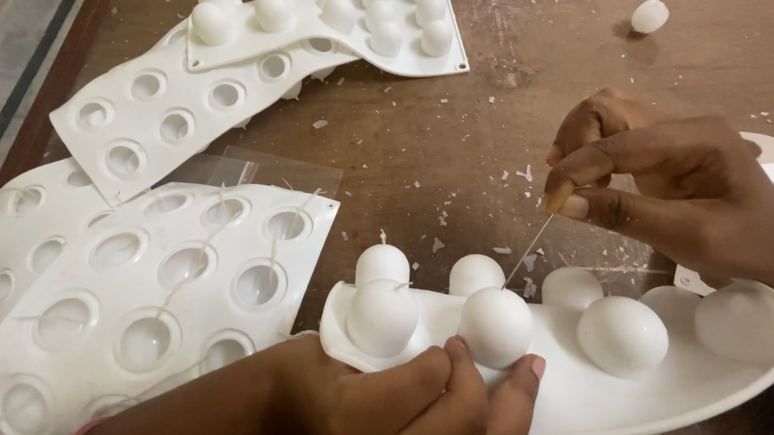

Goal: Threading wicks through silicone molds using a needle in a workshop environment.

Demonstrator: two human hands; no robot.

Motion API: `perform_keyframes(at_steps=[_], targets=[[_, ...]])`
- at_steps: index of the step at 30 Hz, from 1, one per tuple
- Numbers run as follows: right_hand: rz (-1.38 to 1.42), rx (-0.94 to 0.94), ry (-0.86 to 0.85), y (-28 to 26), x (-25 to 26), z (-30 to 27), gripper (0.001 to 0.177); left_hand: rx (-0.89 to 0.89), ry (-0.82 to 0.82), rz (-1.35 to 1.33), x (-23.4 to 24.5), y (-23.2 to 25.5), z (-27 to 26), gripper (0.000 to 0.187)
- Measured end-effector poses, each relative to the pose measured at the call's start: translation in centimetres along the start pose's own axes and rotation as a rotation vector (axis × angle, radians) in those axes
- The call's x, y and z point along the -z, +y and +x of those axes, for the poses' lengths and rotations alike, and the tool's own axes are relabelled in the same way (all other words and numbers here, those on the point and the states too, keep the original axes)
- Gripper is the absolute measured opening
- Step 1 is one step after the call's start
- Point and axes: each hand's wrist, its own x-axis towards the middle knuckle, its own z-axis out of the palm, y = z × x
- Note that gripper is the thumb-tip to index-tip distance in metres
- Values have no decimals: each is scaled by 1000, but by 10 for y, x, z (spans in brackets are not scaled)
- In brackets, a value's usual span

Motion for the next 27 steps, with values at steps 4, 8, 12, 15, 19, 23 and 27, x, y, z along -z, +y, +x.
perform_keyframes(at_steps=[4, 8, 12, 15, 19, 23, 27], targets=[[13, -42, 15, 2, -1, 0, 15, -3, 9, 10, -7, 9, -4, 29], [28, 9, -9, 5, -1, 1, 15, -7, 12, 21, -12, 16, -8, 30], [49, 22, -6, 8, -2, -1, 16, -15, 19, 33, -13, 20, -7, 31], [-21, 10, -11, 8, -1, 1, 15, 36, 27, -15, -13, 19, -6, 28], [72, 22, -22, 6, -2, 2, 16, 112, 40, -89, -13, 17, -4, 24], [1, 81, -27, 7, -1, 2, 17, 228, 56, -200, -12, 15, -2, 18], [-184, 157, -32, 10, 1, 3, 21, 345, 75, -312, -10, 14, 1, 13]])
